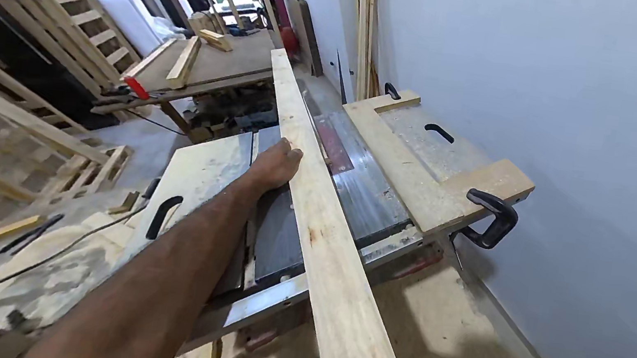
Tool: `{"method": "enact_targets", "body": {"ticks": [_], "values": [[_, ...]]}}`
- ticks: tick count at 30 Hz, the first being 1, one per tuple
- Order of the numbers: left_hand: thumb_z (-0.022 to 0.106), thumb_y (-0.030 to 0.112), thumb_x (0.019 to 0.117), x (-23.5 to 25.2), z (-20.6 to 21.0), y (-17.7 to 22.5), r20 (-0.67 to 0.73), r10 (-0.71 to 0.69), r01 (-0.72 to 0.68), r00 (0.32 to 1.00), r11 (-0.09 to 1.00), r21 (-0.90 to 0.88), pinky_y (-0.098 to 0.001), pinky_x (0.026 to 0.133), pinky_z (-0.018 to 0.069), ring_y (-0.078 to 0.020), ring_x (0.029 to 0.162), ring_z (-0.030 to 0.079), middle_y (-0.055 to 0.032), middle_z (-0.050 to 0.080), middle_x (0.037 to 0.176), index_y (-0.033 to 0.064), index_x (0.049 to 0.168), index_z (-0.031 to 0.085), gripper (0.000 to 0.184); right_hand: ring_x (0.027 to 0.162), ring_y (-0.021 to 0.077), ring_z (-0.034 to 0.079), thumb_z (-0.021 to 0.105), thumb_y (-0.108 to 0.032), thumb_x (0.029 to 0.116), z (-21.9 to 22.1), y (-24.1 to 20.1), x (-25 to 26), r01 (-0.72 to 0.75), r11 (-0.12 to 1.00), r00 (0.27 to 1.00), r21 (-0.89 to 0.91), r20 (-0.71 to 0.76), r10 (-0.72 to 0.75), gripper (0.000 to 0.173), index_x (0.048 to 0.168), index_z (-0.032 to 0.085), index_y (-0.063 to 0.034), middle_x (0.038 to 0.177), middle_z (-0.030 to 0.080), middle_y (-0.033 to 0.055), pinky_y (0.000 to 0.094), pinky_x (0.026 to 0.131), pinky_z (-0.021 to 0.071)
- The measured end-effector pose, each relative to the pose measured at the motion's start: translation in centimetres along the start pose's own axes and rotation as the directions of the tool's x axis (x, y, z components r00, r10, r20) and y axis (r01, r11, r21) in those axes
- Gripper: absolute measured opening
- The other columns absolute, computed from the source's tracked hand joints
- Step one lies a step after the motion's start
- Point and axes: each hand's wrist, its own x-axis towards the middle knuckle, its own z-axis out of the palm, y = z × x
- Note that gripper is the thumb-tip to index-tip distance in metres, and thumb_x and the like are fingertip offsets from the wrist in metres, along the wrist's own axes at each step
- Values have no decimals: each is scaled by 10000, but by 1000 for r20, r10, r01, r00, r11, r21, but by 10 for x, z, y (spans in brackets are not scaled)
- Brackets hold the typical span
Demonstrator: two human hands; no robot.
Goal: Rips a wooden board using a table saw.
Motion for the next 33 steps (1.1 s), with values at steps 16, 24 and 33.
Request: {"method": "enact_targets", "body": {"ticks": [16,24,33], "values": [[323,405,1115,96,-9,-35,-16,-12,13,1000,1000,12,-740,903,439,-517,1097,606,-333,618,1136,-52,1240,540,521,1295,240,611,735,-566,894,35,35,90,12,1000,998,-27,-61,-14,491,1224,740,-203,1367,673,99,436,1103,485],[371,437,1097,55,-9,-20,-18,16,-16,1000,999,-43,-718,978,442,-493,1184,596,-324,610,1241,-48,1355,507,566,1278,225,624,659,-608,929,40,39,100,31,995,997,-100,-69,-38,484,1231,740,-237,1387,669,50,472,1078,487],[554,986,624,-259,15,55,155,347,-349,925,937,-12,-646,1255,138,-449,1557,168,-276,242,1656,31,1611,281,1400,1326,238,596,561,-596,990,32,43,101,124,979,991,-161,-30,-131,475,1274,722,-251,1392,664,21,502,1089,496]]}}
